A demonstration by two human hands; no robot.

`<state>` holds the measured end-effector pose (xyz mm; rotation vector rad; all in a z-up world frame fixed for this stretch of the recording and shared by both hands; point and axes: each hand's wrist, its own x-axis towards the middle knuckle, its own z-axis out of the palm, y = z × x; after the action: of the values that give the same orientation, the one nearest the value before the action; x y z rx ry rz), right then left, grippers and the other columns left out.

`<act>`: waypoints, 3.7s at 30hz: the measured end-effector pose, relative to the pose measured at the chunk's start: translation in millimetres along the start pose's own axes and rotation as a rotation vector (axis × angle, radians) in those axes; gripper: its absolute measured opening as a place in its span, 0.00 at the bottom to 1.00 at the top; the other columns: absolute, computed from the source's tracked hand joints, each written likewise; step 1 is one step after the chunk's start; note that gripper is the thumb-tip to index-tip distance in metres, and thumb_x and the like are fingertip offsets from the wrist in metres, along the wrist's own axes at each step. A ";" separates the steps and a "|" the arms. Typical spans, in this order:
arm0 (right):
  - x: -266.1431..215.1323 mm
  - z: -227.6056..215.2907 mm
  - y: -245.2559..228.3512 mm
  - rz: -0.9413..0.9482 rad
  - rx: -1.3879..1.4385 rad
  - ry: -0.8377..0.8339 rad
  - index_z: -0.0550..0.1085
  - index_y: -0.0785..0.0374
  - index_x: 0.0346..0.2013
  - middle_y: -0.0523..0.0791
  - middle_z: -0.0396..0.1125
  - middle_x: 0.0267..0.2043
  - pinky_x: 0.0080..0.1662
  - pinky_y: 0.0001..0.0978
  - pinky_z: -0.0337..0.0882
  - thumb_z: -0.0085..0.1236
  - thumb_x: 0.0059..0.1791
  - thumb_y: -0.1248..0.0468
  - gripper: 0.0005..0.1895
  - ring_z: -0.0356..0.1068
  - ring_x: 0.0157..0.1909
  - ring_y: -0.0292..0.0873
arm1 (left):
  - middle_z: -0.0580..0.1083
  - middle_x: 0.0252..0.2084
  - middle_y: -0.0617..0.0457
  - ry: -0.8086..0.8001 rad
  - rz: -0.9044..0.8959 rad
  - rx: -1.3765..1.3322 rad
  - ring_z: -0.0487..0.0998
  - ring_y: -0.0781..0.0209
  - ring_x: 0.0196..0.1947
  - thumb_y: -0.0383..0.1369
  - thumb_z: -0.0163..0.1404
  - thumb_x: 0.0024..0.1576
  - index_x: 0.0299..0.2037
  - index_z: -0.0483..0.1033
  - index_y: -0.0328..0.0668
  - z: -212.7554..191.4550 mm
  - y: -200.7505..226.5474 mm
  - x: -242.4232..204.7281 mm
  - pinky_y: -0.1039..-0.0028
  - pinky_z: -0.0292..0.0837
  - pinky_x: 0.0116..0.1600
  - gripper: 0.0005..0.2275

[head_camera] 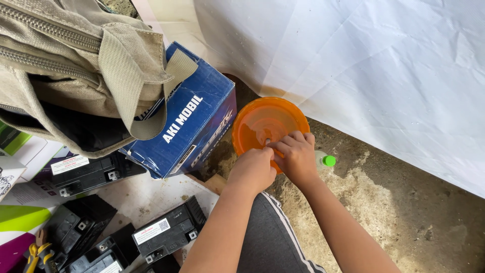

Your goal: Filling lead-acid battery cells with liquid using a syringe and wiping the exterior with a cloth

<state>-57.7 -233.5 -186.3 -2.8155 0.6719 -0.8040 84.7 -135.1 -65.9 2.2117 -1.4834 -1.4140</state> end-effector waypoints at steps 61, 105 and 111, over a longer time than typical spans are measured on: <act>23.4 -199.2 -485.3 -0.470 1.036 -0.693 0.66 0.62 0.63 0.41 0.81 0.41 0.59 0.33 0.72 0.68 0.44 0.61 0.34 0.79 0.47 0.36 | 0.80 0.54 0.48 1.495 0.024 -0.172 0.87 0.60 0.46 0.25 0.57 0.62 0.67 0.58 0.43 158.7 -140.3 -560.4 0.74 0.85 0.47 0.26; -5.3 -76.5 -487.6 -0.479 1.443 -0.479 0.62 0.68 0.64 0.52 0.66 0.60 0.71 0.50 0.67 0.35 0.60 0.33 0.39 0.65 0.67 0.55 | 0.76 0.61 0.37 1.553 0.107 -0.253 0.86 0.51 0.58 0.21 0.50 0.65 0.74 0.43 0.65 146.7 -192.5 -569.2 0.70 0.88 0.56 0.35; -2.6 -84.6 -494.3 -0.588 1.449 -0.617 0.60 0.66 0.66 0.55 0.65 0.63 0.71 0.54 0.64 0.41 0.57 0.30 0.43 0.65 0.67 0.56 | 0.80 0.57 0.38 1.500 0.117 -0.284 0.89 0.52 0.53 0.21 0.51 0.65 0.76 0.43 0.65 144.6 -193.7 -573.0 0.69 0.83 0.58 0.36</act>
<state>83.6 207.4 6.6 -1.6226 -0.6504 -0.1911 58.7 462.6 104.2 1.9637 -0.7012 0.2417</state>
